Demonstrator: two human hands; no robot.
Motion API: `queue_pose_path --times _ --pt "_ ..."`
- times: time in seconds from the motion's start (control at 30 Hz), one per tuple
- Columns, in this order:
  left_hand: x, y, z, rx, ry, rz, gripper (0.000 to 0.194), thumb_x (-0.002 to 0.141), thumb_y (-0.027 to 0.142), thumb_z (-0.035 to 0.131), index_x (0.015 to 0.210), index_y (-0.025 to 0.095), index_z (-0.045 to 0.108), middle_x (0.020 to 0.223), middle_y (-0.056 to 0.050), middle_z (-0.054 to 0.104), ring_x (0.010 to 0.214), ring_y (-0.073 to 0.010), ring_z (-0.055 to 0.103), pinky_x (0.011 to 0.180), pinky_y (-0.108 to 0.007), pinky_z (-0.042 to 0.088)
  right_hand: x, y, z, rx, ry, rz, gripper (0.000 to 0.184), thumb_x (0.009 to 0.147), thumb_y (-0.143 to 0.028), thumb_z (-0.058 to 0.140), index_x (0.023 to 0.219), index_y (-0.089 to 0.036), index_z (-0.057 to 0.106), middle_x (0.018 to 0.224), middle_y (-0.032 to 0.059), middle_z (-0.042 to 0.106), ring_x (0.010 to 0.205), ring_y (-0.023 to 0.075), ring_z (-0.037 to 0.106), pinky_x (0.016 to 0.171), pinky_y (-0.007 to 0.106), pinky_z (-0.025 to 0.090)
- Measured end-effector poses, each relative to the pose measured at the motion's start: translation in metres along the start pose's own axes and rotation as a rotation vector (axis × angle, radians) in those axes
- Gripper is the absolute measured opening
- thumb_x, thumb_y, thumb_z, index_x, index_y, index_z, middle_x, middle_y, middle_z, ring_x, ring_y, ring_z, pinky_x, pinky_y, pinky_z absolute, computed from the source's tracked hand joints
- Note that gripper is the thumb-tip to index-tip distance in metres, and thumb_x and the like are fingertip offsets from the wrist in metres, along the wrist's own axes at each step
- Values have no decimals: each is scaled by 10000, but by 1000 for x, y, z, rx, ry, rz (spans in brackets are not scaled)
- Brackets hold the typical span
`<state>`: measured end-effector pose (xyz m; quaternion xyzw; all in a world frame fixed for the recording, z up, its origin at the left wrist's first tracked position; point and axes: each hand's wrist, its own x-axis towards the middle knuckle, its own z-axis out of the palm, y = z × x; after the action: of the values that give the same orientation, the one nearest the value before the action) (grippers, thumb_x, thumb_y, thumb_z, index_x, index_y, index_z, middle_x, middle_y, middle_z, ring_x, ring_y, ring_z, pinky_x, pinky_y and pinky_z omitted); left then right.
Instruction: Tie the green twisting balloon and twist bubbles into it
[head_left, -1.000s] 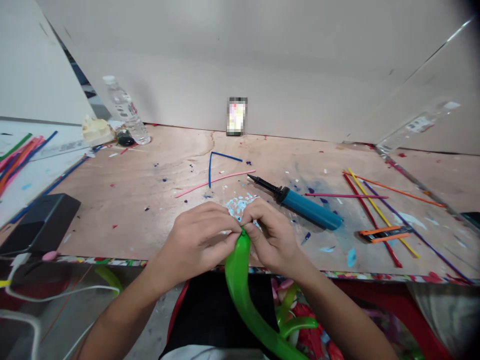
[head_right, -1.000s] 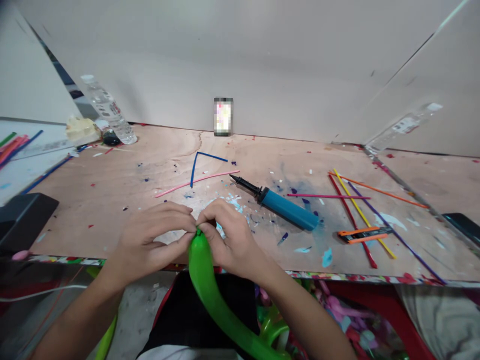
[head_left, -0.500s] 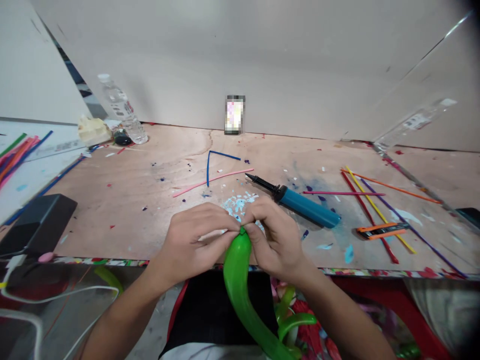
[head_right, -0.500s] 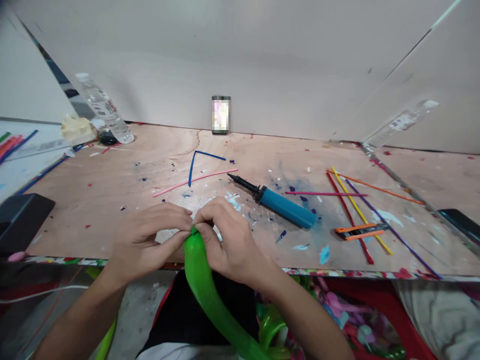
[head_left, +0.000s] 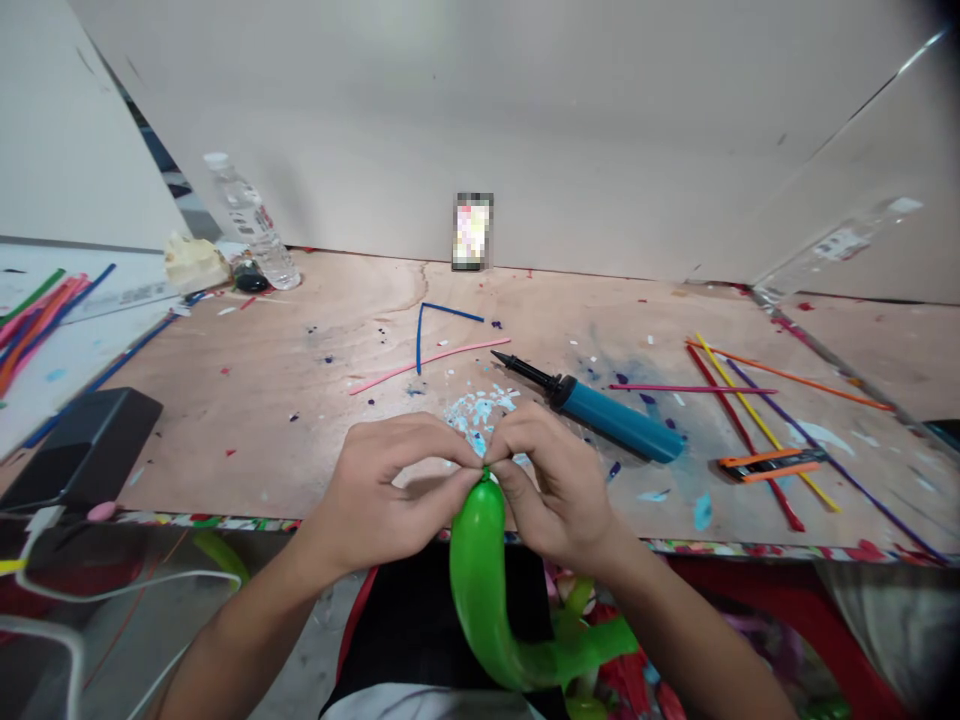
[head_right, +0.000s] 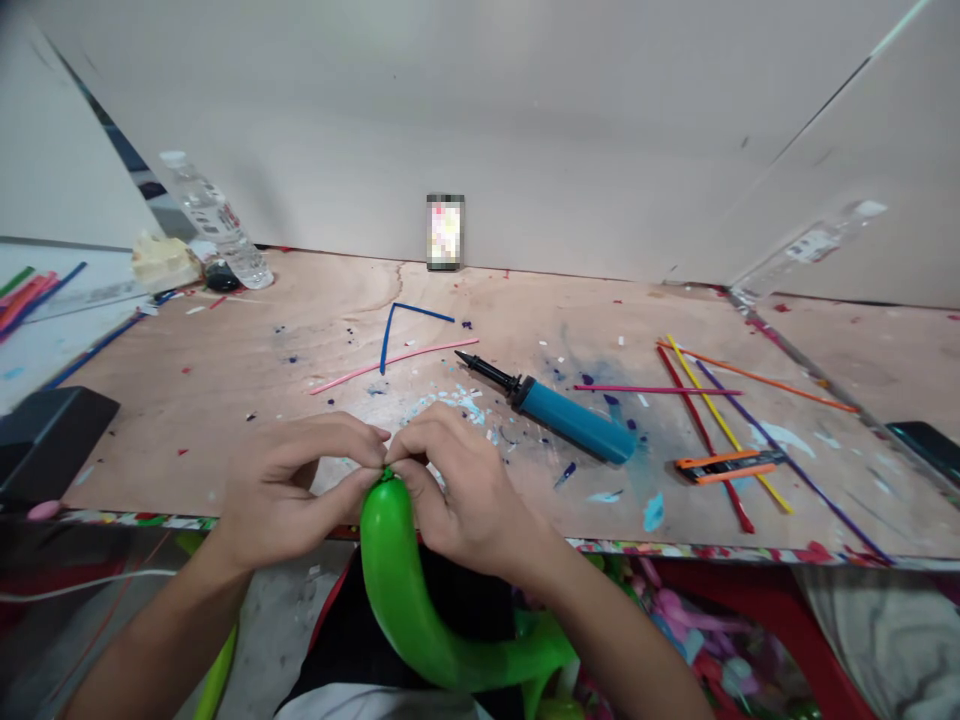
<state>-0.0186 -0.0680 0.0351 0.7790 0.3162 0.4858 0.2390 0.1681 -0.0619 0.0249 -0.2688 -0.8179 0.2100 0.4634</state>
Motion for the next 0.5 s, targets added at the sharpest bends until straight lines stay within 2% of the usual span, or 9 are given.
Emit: queue_pose_path --times 0.13,0.3,0.4,0.5 --pt "1 4 -3 137 -37 78 100 800 108 634 838 199 655 779 5 718 785 -130 684 800 -237 546 -1 1 0 -20 -1 7 147 882 -78 505 937 -215 512 835 20 548 791 155 511 697 302 416" --pt "1 2 0 345 -26 231 109 833 115 603 906 192 627 808 -9 709 847 -149 676 855 -289 548 -1 0 2 -17 36 44 128 890 -81 496 912 -207 501 805 11 519 771 150 490 677 294 397" --pt "0 -1 3 375 5 309 93 839 103 599 913 157 616 823 -36 701 863 -155 658 844 -292 548 -2 -3 5 26 75 82 113 898 -89 485 912 -201 494 812 6 498 767 137 479 677 283 388" --pt "-1 -3 7 355 22 315 97 849 94 588 929 146 609 837 -47 697 870 -155 642 830 -283 543 -3 -3 9 108 107 137 87 927 -123 457 913 -203 487 825 1 480 768 128 467 686 277 386"
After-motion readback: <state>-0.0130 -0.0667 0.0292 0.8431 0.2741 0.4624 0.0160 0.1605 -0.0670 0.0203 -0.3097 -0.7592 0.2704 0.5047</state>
